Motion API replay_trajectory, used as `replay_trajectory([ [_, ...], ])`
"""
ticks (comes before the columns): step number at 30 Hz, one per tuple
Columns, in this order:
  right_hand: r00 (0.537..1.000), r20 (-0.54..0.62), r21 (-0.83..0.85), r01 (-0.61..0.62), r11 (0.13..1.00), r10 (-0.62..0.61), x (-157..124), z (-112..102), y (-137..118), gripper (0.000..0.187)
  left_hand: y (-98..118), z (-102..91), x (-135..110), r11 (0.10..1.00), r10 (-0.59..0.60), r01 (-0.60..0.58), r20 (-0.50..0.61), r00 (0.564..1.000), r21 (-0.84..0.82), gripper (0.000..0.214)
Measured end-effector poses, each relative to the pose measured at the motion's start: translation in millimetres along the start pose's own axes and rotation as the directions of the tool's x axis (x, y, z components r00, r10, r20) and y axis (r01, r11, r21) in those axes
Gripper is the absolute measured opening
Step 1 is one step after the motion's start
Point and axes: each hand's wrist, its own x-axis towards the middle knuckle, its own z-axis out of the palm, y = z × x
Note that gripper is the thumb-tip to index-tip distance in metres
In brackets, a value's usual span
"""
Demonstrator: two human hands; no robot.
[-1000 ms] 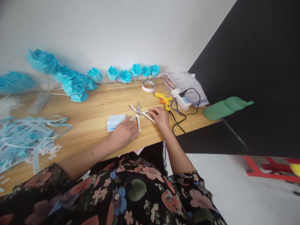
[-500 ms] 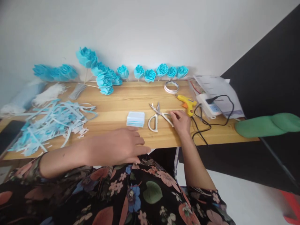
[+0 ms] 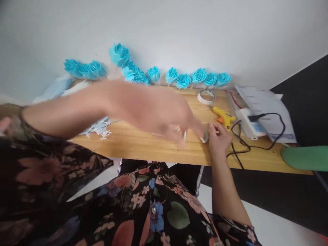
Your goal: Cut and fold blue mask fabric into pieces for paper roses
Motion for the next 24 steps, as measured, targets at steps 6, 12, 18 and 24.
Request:
replay_trajectory([
  [6, 0.999, -0.034, 0.101, 0.010, 0.995, -0.006, 2, 2, 11, 0.036, -75, -11.5, -55, 0.805, -0.436, 0.522, 0.317, 0.842, -0.281, 0.040],
  [12, 0.999, 0.031, 0.103, 0.004, 0.995, -0.008, 4, 2, 11, 0.036, -125, 56.5, -167, 0.548, -0.653, 0.798, 0.468, 0.596, -0.252, 0.033],
  [18, 0.999, 0.043, 0.125, -0.022, 0.992, 0.017, 2, 3, 9, 0.031, -136, 129.7, -232, 0.353, -0.814, 0.930, 0.457, 0.359, -0.103, 0.030],
  [24, 0.997, 0.056, 0.159, -0.063, 0.985, 0.054, 1, 3, 5, 0.031, -115, 146.6, -238, 0.507, -0.759, 0.862, 0.473, 0.447, -0.002, 0.031],
])
